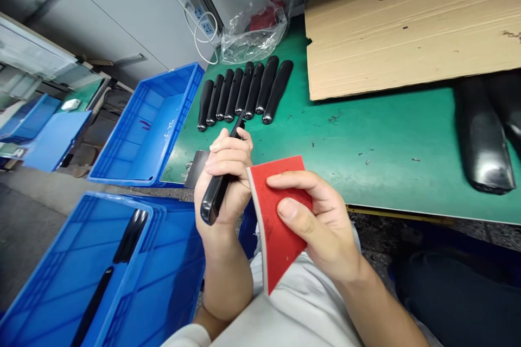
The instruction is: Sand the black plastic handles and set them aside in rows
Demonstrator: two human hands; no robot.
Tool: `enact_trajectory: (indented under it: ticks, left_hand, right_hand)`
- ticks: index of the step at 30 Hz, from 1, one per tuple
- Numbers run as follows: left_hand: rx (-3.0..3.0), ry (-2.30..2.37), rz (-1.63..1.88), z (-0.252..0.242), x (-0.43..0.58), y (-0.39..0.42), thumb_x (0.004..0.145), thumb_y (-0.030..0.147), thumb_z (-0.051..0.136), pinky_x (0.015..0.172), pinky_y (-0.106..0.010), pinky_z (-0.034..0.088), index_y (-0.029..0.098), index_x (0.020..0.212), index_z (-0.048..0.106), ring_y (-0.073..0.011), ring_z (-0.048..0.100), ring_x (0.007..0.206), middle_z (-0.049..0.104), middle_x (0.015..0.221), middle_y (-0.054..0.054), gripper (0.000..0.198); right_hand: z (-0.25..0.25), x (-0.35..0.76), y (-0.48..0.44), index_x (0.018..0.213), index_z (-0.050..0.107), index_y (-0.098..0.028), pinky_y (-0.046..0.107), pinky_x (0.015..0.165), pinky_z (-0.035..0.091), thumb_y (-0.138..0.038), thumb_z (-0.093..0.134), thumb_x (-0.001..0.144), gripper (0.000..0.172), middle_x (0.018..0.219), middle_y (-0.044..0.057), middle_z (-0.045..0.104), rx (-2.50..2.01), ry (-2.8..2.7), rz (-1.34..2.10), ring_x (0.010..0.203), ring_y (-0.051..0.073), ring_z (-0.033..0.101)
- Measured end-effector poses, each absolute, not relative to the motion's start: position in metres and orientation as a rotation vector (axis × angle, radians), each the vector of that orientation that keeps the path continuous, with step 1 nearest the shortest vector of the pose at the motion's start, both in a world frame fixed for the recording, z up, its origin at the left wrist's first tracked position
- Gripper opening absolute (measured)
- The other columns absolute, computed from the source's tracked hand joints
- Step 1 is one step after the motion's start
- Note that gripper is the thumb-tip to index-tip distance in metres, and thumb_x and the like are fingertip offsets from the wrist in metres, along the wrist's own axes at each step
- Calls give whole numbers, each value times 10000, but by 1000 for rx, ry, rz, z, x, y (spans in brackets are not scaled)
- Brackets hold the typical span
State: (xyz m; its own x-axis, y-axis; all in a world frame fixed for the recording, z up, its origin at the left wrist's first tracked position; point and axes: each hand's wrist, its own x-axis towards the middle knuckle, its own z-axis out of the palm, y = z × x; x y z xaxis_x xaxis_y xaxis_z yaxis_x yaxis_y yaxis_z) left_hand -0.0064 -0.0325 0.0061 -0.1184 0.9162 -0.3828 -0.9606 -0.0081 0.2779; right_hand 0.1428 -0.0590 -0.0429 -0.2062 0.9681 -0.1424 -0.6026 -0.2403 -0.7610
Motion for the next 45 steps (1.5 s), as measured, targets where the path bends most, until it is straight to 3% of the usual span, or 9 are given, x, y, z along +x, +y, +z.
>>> enact_trajectory:
  ticks: [6, 11, 15, 18, 25, 29, 34, 40, 45]
  left_hand:
    - [-27, 586, 1562, 5, -7, -30, 1100, 232, 515, 429, -95, 387, 157, 1145, 626, -22, 443, 454, 530, 661, 71, 141]
    - [51, 666, 1504, 4, -7, -26, 1125, 428, 399, 464, -100, 430, 185, 1084, 700, -43, 512, 507, 543, 700, 31, 389]
    - [82, 637, 1486, 3, -4, -27, 1123, 425, 412, 394, -102, 337, 177, 1051, 720, -25, 430, 448, 552, 711, 28, 402]
    - [69, 660, 1475, 2, -2, -28, 1112, 456, 439, 520, -127, 447, 168, 1084, 728, -58, 505, 517, 489, 623, 47, 409]
    - [106, 602, 1556, -2, -2, -26, 1134, 375, 413, 571, -154, 452, 147, 1232, 689, -68, 502, 561, 493, 604, 56, 370]
    - [120, 601, 1527, -6, -4, -25, 1134, 381, 422, 587, -158, 459, 107, 1286, 654, -64, 516, 579, 505, 618, 58, 390]
    - [196, 627, 1599, -10, -27, -22, 1141, 384, 392, 541, -148, 440, 99, 1359, 613, -56, 497, 533, 481, 597, 70, 421]
    - [718, 1119, 1480, -16, -38, -44, 1064, 471, 557, 407, -155, 402, 206, 1430, 594, -79, 506, 448, 577, 629, 45, 453]
    - [762, 1247, 1310, -28, -12, -66, 1027, 529, 604, 433, -137, 437, 206, 1520, 533, -68, 557, 449, 591, 653, 39, 594]
  right_hand:
    - [-44, 145, -56, 967, 799, -348, 307, 526, 560, -430, 850, 860, 144, 724, 24, 688, -627, -769, 1757, 714, 231, 686]
    - [-36, 150, -53, 976, 813, -374, 261, 500, 544, -422, 812, 913, 79, 682, 10, 690, -584, -818, 1810, 632, 185, 674]
    - [-31, 157, -42, 946, 822, -353, 307, 514, 579, -432, 830, 895, 95, 786, 33, 757, -590, -911, 1806, 656, 212, 708]
    - [-31, 157, -35, 985, 831, -356, 367, 644, 620, -447, 751, 960, 124, 956, 42, 799, -471, -1100, 1816, 824, 250, 752]
    - [-24, 150, -37, 1235, 777, -186, 223, 738, 581, -112, 574, 1023, 302, 1014, 51, 825, 279, -2210, 1906, 797, 172, 773]
    - [-29, 148, -35, 1296, 744, -179, 170, 842, 549, -104, 527, 1055, 333, 1183, 48, 796, 47, -1893, 1959, 963, 129, 766]
    - [-37, 146, -36, 1172, 806, -168, 219, 697, 550, -135, 610, 1004, 260, 960, 55, 830, 281, -2178, 1890, 759, 171, 763]
    - [-52, 177, -31, 1177, 781, -428, 188, 657, 555, -357, 722, 1000, 199, 1005, -10, 806, -490, -1286, 1689, 772, 137, 737]
    - [-58, 179, -34, 1452, 566, -441, 227, 421, 336, -560, 832, 865, 655, 804, -32, 654, -607, -689, 1837, 389, 52, 413]
